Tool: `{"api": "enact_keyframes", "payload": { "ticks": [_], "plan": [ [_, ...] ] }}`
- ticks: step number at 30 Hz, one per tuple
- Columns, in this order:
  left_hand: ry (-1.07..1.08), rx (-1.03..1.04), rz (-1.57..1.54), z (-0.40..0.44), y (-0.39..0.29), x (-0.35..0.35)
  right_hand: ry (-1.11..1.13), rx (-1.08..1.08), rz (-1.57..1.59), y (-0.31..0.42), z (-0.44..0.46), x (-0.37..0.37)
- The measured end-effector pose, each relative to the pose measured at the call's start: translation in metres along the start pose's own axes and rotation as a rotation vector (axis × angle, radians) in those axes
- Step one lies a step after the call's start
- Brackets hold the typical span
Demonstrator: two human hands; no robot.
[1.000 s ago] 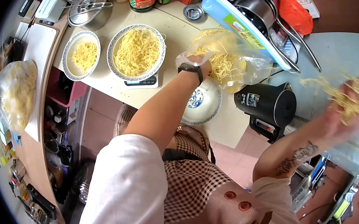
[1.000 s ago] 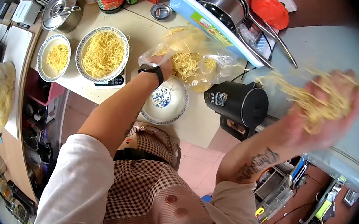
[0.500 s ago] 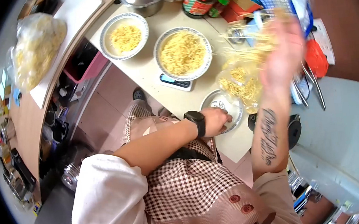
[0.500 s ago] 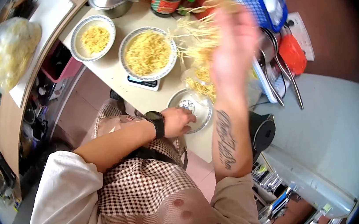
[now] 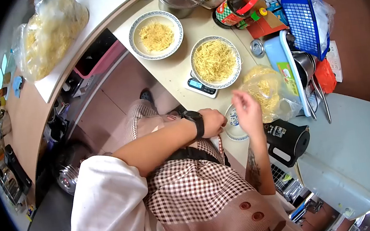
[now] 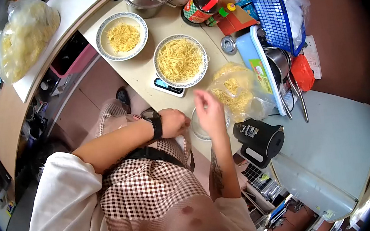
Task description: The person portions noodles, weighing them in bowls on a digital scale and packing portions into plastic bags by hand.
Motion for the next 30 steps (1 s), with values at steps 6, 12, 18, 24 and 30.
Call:
{"api": "enact_keyframes", "payload": {
  "ticks": [6,12,18,24,30],
  "plan": [
    [0.214,0.052,0.143,-0.020,0.015,0.002,0.059,0.079,-0.273,-0.074,-0.066,0.035],
    [0.254,0.065,0.132,-0.036,0.031,-0.013,0.001,0.194,-0.189,-0.064,-0.079,0.040],
    [0.220,0.079,0.153,-0.045,0.036,-0.019,-0.038,0.179,-0.175,-0.039,-0.072,0.044],
    [0.216,0.104,0.121,-0.028,0.033,-0.009,-0.183,0.181,0.056,-0.029,-0.038,-0.016],
    [0.232,0.106,0.116,0.004,-0.009,-0.015,-0.518,-0.131,0.059,0.021,0.091,-0.178]
  ]
}}
Point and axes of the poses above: each hand's wrist, its own z-axis towards the middle knuckle, its own x-axis out of the palm, y = z × x, the point moved 4 cm from there along z, towards the middle knuckle, and after that the axes turned 10 degrees about -y, right-handed, at the moved point
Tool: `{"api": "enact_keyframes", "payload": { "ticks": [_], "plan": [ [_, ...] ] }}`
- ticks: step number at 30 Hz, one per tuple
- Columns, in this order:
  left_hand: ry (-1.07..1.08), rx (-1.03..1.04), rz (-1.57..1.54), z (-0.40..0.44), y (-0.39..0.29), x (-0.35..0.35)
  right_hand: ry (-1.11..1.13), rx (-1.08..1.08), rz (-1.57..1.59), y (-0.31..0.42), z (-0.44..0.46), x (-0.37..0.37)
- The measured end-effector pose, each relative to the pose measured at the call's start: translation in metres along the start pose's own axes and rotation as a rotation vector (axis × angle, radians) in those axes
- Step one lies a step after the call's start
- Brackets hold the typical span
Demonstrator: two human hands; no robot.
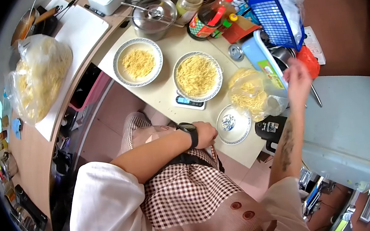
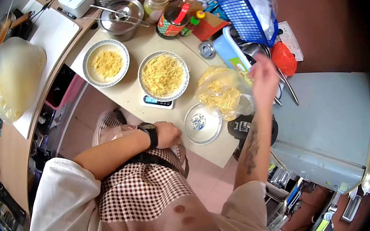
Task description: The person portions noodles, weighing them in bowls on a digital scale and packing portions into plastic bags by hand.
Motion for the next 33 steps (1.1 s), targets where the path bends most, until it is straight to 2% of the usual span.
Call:
{"api": "enact_keyframes", "payload": {
  "ticks": [1,3,4,8,11,15,17,22,25,33],
  "plan": [
    [0.000,-0.002,0.006,0.006,-0.005,-0.001,-0.069,-0.111,0.028,-0.001,0.034,-0.008],
    [-0.009,0.007,-0.007,0.023,-0.008,0.004,-0.241,-0.212,-0.064,0.000,0.095,-0.018],
    [-0.017,-0.008,-0.013,0.030,-0.011,0.004,-0.240,-0.205,-0.117,-0.012,0.126,-0.023],
    [-0.057,-0.103,-0.029,0.046,-0.016,0.006,-0.176,-0.114,-0.386,-0.045,0.208,-0.010],
    [-0.075,-0.148,-0.041,0.053,-0.016,0.009,0.040,-0.124,-0.592,-0.082,0.237,0.016],
    [-0.097,-0.186,-0.059,0.061,-0.014,0.011,0.073,-0.084,-0.526,-0.076,0.233,0.019],
    [-0.112,-0.189,-0.063,0.063,-0.016,0.013,0.035,-0.158,-0.459,-0.092,0.244,0.015],
    [-0.111,-0.187,-0.048,0.070,-0.017,0.017,-0.058,-0.350,-0.534,-0.057,0.229,-0.008],
    [-0.109,-0.164,-0.014,0.072,-0.020,0.014,-0.116,-0.390,-0.622,-0.037,0.220,-0.021],
    [-0.130,-0.124,-0.008,0.067,-0.023,0.011,-0.306,-0.401,-0.460,-0.042,0.214,-0.041]
  ]
}}
Point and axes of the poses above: each hand's wrist, its own z-axis towards the middle knuckle, its own x-axis out of the palm, y = z × x, the point moved 4 cm from there along z, towards the middle knuckle, and after that the axes turned 10 degrees about -y, right-handed, at the moved point
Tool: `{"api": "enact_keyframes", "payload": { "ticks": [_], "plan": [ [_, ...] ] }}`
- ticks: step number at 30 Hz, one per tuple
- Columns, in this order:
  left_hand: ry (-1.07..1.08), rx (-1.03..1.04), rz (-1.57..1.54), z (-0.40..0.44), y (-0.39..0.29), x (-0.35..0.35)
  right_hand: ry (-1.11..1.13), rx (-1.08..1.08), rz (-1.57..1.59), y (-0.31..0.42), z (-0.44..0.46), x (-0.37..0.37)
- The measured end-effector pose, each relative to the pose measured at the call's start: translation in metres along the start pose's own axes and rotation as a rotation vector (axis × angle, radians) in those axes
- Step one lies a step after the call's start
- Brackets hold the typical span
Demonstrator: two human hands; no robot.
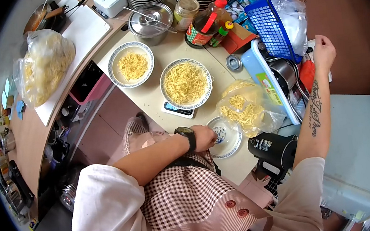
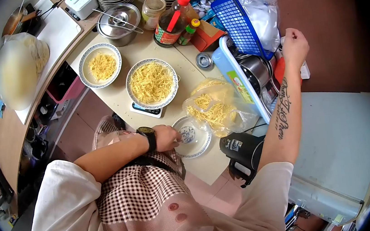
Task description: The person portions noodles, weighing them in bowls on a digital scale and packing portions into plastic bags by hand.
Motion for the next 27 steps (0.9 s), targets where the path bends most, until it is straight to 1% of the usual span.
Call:
{"api": "enact_keyframes", "payload": {
  "ticks": [2,4,5,8,9,12,13,16,17,20,21,23,25,26,27],
  "plan": [
    [-0.004,0.024,-0.006,-0.003,0.001,-0.001,-0.034,0.008,0.043,-0.001,-0.002,0.000],
    [0.003,-0.002,-0.008,-0.005,-0.001,0.004,-0.036,0.003,0.100,0.001,-0.002,0.006],
    [-0.006,-0.021,-0.006,-0.003,0.002,0.002,-0.022,0.078,0.208,-0.002,0.000,0.011],
    [-0.021,-0.019,-0.006,-0.005,0.005,0.007,0.070,0.137,0.090,0.027,-0.005,0.014],
    [-0.026,-0.017,-0.005,-0.005,0.007,0.007,0.135,0.095,0.002,0.009,-0.001,0.027],
    [-0.046,-0.026,-0.008,-0.007,0.009,0.006,0.033,-0.048,-0.202,-0.072,0.013,0.068],
    [-0.047,-0.037,-0.012,-0.009,0.009,0.007,0.031,-0.059,-0.224,-0.088,0.014,0.076],
    [-0.054,-0.068,-0.008,-0.010,0.008,0.003,0.440,0.068,-0.205,-0.085,0.006,0.080],
    [-0.053,-0.077,-0.005,-0.012,0.007,0.002,0.370,0.189,-0.039,-0.081,0.005,0.074],
    [-0.058,-0.079,-0.030,-0.013,0.005,-0.003,0.004,0.109,-0.045,-0.078,0.031,0.054],
    [-0.073,-0.054,-0.026,-0.011,0.006,0.003,-0.062,0.147,-0.023,-0.077,0.037,0.047],
    [-0.115,0.003,-0.010,-0.003,0.011,0.011,-0.094,0.140,-0.004,-0.074,0.042,0.031],
    [-0.179,0.032,-0.007,0.000,0.004,-0.003,-0.145,0.107,0.012,-0.041,0.041,0.004],
    [-0.209,0.047,-0.006,0.002,-0.001,-0.013,-0.128,0.094,0.053,-0.027,0.042,-0.007],
    [-0.324,0.104,-0.077,0.006,-0.007,-0.034,-0.112,0.083,0.095,-0.015,0.045,-0.017]
  ]
}}
Point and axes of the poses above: each hand's wrist, its own z-axis towards the middle knuckle, its own x-axis out of the palm, y = z × x, the point moved 4 cm from there along z, towards the middle knuckle, and after that the axes turned 10 degrees about -y, right-handed, at the moved point
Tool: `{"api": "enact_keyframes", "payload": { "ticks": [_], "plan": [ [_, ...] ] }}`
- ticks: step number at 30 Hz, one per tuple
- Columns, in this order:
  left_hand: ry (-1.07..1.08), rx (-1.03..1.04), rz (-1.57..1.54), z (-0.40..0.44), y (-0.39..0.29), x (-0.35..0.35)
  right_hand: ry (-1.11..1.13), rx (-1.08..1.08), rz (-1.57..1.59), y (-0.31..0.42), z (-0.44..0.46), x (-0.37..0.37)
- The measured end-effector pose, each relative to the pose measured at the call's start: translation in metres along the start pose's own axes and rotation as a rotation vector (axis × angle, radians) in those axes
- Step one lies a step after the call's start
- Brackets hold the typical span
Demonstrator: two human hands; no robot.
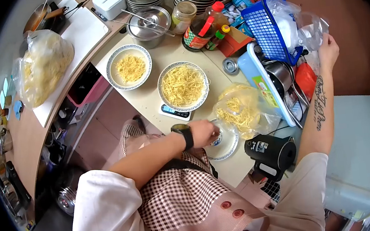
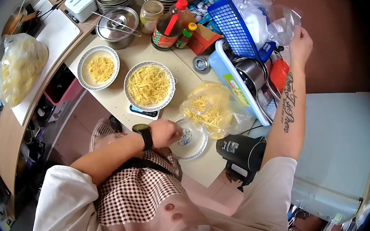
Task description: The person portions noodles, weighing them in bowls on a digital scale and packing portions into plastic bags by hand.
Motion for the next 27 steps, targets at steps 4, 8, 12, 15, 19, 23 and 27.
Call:
{"api": "enact_keyframes", "payload": {
  "ticks": [4,8,12,15,19,23,27],
  "plan": [
    [-0.361,0.205,-0.212,0.041,-0.054,-0.082,0.139,0.193,0.332,0.036,-0.014,-0.044],
    [-0.815,0.428,-0.160,0.058,-0.111,-0.175,0.449,0.339,0.778,0.082,-0.069,-0.067],
    [-1.015,0.648,0.049,0.066,-0.128,-0.200,0.772,0.429,0.925,0.132,-0.140,-0.077],
    [-0.737,0.590,0.207,0.065,-0.110,-0.182,0.891,0.508,1.003,0.157,-0.182,-0.069],
    [-0.359,0.068,-0.514,0.042,-0.055,-0.160,0.501,0.396,0.751,0.169,-0.223,-0.062],
    [-0.282,-0.262,-0.805,-0.002,0.006,-0.126,0.320,0.330,1.014,0.197,-0.297,-0.094],
    [-0.341,-0.475,-0.941,-0.039,0.030,-0.100,0.893,0.609,0.650,0.213,-0.367,-0.054]
  ]
}}
Point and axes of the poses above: each hand's wrist, its own z-axis towards the middle knuckle, its own x-axis out of the palm, y = z × x, the point moved 4 cm from there along z, towards the middle knuckle, and after that the axes turned 10 degrees about -y, right-handed, at the moved point
